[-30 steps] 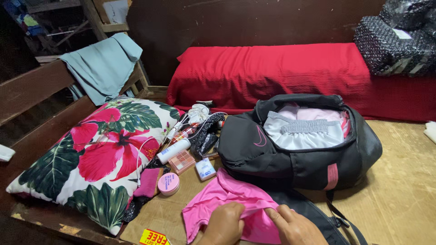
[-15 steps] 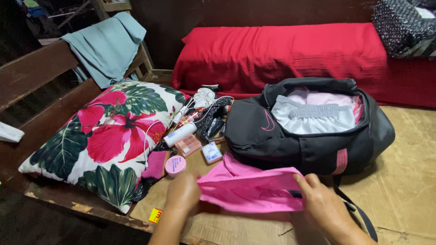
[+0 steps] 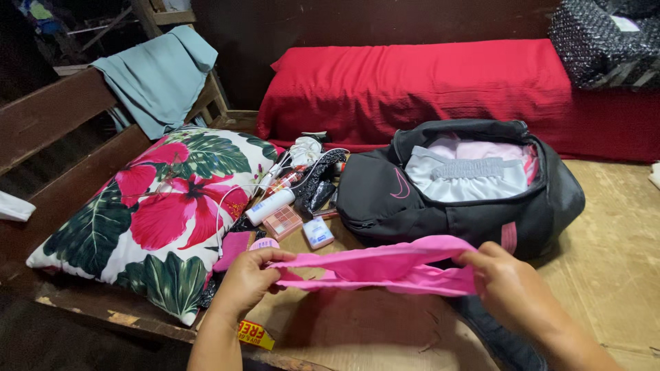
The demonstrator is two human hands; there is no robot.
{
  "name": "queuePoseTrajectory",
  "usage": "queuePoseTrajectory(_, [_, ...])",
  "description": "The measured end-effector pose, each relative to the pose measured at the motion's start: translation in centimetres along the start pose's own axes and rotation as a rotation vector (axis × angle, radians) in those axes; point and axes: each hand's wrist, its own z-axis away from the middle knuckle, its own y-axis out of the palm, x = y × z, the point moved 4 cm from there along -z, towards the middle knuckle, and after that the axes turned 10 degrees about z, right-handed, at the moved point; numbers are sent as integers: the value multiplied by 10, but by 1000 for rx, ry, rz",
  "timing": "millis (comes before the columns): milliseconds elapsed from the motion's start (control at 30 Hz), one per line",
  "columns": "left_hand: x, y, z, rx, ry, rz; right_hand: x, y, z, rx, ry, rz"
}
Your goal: The person folds a pair of white shorts and a pink garment on the bed and places them into an open backpack. They then pick up a small pink jar, a white lotion bottle, and other small personal items from the bed and place them into the backpack, arranging the contents inside.
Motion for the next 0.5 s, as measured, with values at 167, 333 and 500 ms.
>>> queuePoseTrajectory(167, [-16,-9,11,12,78,295,-7,-37,-17,65,26,-40])
queuePoseTrajectory(333, [-44,-26,30,24,93,548,-12,-58,-22,242,-135,-109])
queuePoseTrajectory(500, [-69,-33,47,-34,137,449,-25,-63,-7,610,13,-206])
